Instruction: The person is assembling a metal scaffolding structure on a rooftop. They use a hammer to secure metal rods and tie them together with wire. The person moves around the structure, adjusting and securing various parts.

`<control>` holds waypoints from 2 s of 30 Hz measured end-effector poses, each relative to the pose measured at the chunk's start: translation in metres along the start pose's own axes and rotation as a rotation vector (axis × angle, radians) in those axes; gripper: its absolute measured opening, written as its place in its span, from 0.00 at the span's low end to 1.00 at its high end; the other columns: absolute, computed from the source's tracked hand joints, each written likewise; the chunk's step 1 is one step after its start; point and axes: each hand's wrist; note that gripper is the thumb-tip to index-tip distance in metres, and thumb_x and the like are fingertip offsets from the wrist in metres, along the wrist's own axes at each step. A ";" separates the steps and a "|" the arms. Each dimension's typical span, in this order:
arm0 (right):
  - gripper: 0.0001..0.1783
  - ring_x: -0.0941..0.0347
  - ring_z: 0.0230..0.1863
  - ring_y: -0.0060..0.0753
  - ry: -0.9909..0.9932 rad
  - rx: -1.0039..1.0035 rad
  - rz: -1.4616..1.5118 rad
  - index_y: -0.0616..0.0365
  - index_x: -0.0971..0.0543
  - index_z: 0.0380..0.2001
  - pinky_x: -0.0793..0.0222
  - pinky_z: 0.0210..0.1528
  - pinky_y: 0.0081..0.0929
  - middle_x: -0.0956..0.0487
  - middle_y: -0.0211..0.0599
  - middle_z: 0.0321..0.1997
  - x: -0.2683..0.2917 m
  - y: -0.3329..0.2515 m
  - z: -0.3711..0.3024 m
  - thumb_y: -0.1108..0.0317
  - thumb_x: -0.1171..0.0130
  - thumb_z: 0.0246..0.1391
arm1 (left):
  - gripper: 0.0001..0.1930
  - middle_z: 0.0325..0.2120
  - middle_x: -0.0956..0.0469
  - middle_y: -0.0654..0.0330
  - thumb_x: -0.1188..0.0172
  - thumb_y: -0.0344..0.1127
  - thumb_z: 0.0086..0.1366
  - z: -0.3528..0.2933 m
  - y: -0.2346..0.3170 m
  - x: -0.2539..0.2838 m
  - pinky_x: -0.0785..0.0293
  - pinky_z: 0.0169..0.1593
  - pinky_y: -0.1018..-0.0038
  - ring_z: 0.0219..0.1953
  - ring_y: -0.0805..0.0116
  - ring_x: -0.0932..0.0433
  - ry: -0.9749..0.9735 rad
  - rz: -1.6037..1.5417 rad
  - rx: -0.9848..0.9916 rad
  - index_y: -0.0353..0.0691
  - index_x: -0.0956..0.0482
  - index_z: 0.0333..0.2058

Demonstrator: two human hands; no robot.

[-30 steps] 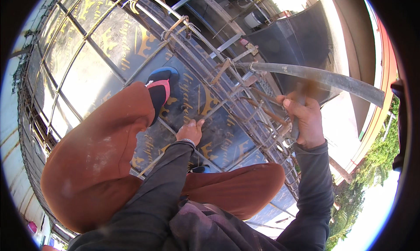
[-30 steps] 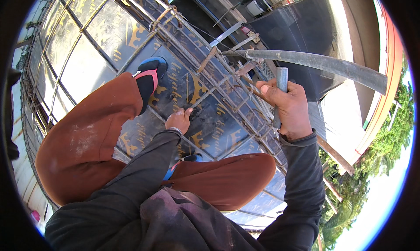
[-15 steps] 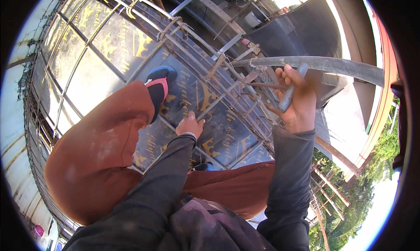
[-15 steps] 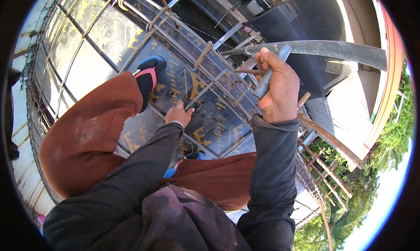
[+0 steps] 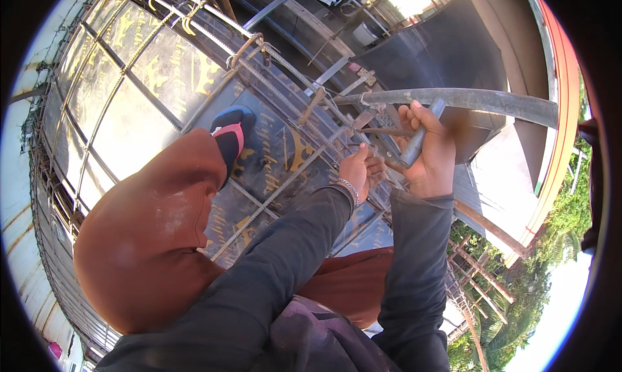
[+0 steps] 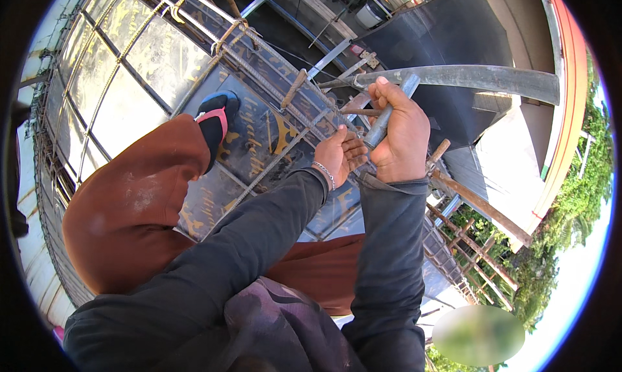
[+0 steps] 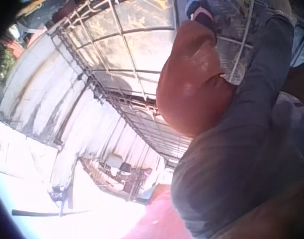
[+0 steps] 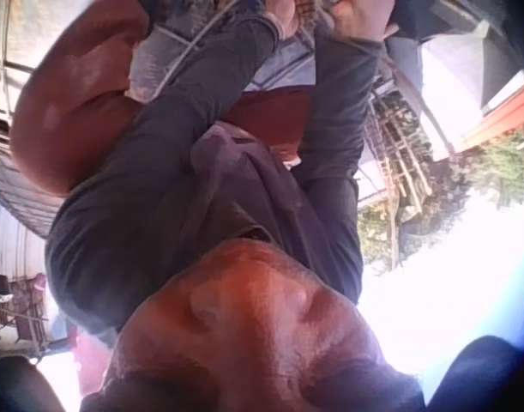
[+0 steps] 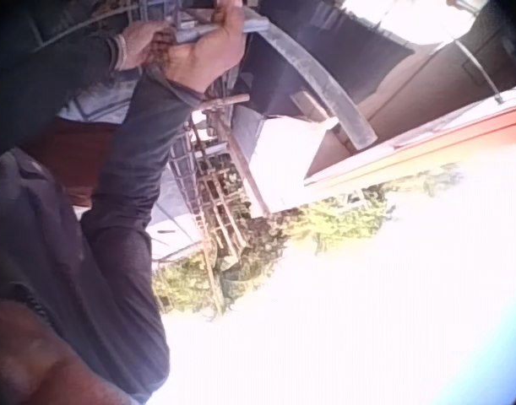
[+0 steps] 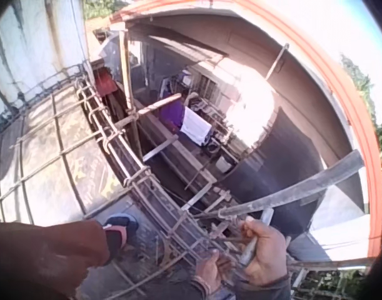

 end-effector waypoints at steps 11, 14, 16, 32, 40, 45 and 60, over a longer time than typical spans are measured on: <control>0.05 0.24 0.51 0.39 -0.078 -0.051 -0.068 0.60 0.25 0.32 0.28 0.49 0.50 0.20 0.35 0.34 0.016 -0.026 0.007 0.70 0.41 0.58 | 0.08 0.30 0.22 0.59 0.46 0.37 0.69 0.017 0.009 -0.054 0.18 0.41 0.71 0.33 0.68 0.19 -0.103 -0.610 0.029 0.39 0.26 0.35; 0.18 0.26 0.56 0.41 -0.008 0.189 -0.459 0.63 0.27 0.51 0.30 0.54 0.45 0.25 0.43 0.50 0.021 -0.032 0.013 0.74 0.44 0.57 | 0.05 0.31 0.22 0.58 0.45 0.34 0.68 0.026 0.002 -0.052 0.19 0.43 0.69 0.35 0.66 0.20 -0.096 -0.609 0.011 0.39 0.27 0.35; 0.20 0.30 0.59 0.42 -0.059 0.539 -0.941 0.63 0.28 0.54 0.35 0.59 0.46 0.27 0.44 0.54 0.014 -0.038 0.007 0.75 0.46 0.57 | 0.05 0.29 0.21 0.58 0.45 0.32 0.68 0.022 0.002 -0.056 0.17 0.41 0.70 0.33 0.67 0.19 -0.080 -0.602 0.002 0.39 0.26 0.33; 0.10 0.32 0.28 0.41 -0.949 1.407 -1.963 0.57 0.23 0.18 0.34 0.47 0.41 0.32 0.35 0.18 0.003 -0.073 0.003 0.65 0.36 0.44 | 0.06 0.31 0.22 0.56 0.46 0.33 0.70 0.020 0.004 -0.055 0.17 0.41 0.69 0.34 0.65 0.19 -0.048 -0.479 0.008 0.36 0.29 0.35; 0.18 0.28 0.22 0.49 -0.386 0.810 -1.883 0.60 0.19 0.19 0.34 0.30 0.40 0.24 0.44 0.18 0.028 -0.050 -0.008 0.57 0.37 0.54 | 0.09 0.29 0.22 0.55 0.52 0.36 0.72 0.015 0.006 -0.050 0.16 0.39 0.69 0.31 0.65 0.18 0.023 -0.434 -0.010 0.37 0.30 0.35; 0.24 0.29 0.18 0.39 -0.306 0.275 -1.818 0.62 0.17 0.24 0.36 0.23 0.36 0.26 0.45 0.15 0.028 -0.052 -0.017 0.48 0.38 0.56 | 0.10 0.27 0.23 0.56 0.50 0.38 0.72 0.011 0.006 -0.045 0.16 0.35 0.71 0.28 0.66 0.19 0.071 -0.375 -0.012 0.38 0.30 0.35; 0.13 0.42 0.19 0.18 -0.191 0.187 -1.164 0.64 0.27 0.17 0.44 0.22 0.29 0.33 0.27 0.13 0.057 -0.003 -0.041 0.70 0.39 0.50 | 0.14 0.39 0.23 0.48 0.41 0.43 0.64 0.001 0.029 0.097 0.30 0.49 0.56 0.48 0.48 0.26 0.653 1.478 -0.788 0.37 0.22 0.41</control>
Point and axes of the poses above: each hand's wrist, its own z-axis towards the middle knuckle, its own x-axis out of the back of the hand, y = z × x
